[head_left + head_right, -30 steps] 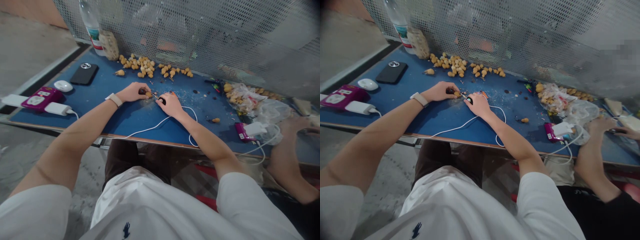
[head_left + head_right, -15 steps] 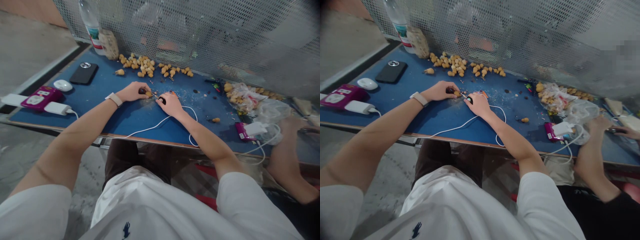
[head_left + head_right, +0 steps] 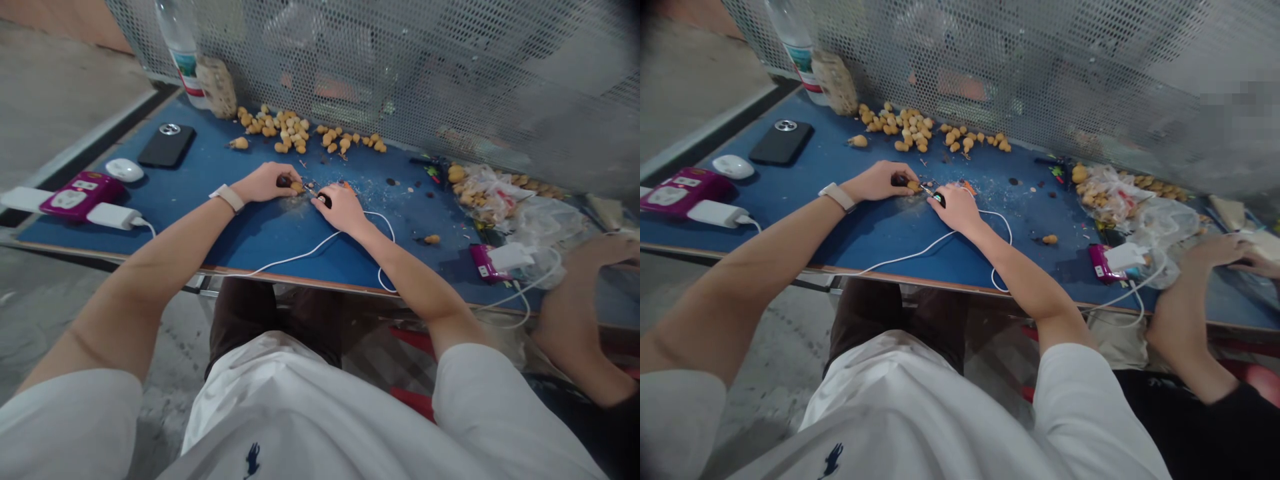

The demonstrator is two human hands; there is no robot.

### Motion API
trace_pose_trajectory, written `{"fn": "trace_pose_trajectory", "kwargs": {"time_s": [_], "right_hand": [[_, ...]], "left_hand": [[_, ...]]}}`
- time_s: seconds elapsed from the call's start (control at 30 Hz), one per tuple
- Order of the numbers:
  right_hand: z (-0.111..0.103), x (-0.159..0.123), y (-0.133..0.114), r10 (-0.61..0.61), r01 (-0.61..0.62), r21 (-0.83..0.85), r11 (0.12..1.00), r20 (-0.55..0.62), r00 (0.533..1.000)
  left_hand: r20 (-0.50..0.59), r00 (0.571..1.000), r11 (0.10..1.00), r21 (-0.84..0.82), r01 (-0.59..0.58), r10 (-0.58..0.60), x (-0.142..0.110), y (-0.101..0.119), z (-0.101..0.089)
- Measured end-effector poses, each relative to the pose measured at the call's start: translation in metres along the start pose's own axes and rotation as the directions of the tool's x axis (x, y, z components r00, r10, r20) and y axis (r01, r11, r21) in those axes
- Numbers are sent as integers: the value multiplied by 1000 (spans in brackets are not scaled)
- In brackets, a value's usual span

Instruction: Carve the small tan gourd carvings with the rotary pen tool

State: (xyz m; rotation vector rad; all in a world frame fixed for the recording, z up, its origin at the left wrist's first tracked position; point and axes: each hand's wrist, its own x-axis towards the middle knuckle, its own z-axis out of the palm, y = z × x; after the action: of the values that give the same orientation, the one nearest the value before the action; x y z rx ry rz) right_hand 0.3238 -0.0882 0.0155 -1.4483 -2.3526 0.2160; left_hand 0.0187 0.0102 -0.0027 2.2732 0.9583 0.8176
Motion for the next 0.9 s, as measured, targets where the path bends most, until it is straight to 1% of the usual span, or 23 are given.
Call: {"fn": "trace_pose_trajectory", "kwargs": {"time_s": [0.23,0.47,0.73,0.9], "right_hand": [[0,0,2,-3,3,-3,1000,-4,1000],[0,0,0,9,-9,-2,1000,9,1000],[-3,0,-1,33,-33,26,999,8,999],[-6,-1,-1,40,-40,38,998,5,999]], "left_hand": [[14,1000,1000,9,10,-10,0,-3,-1],[13,1000,1000,23,13,-13,-2,3,-2],[-19,1000,1000,-23,-19,19,-2,3,0],[-15,999,999,-44,-29,29,-5,9,-1]]}}
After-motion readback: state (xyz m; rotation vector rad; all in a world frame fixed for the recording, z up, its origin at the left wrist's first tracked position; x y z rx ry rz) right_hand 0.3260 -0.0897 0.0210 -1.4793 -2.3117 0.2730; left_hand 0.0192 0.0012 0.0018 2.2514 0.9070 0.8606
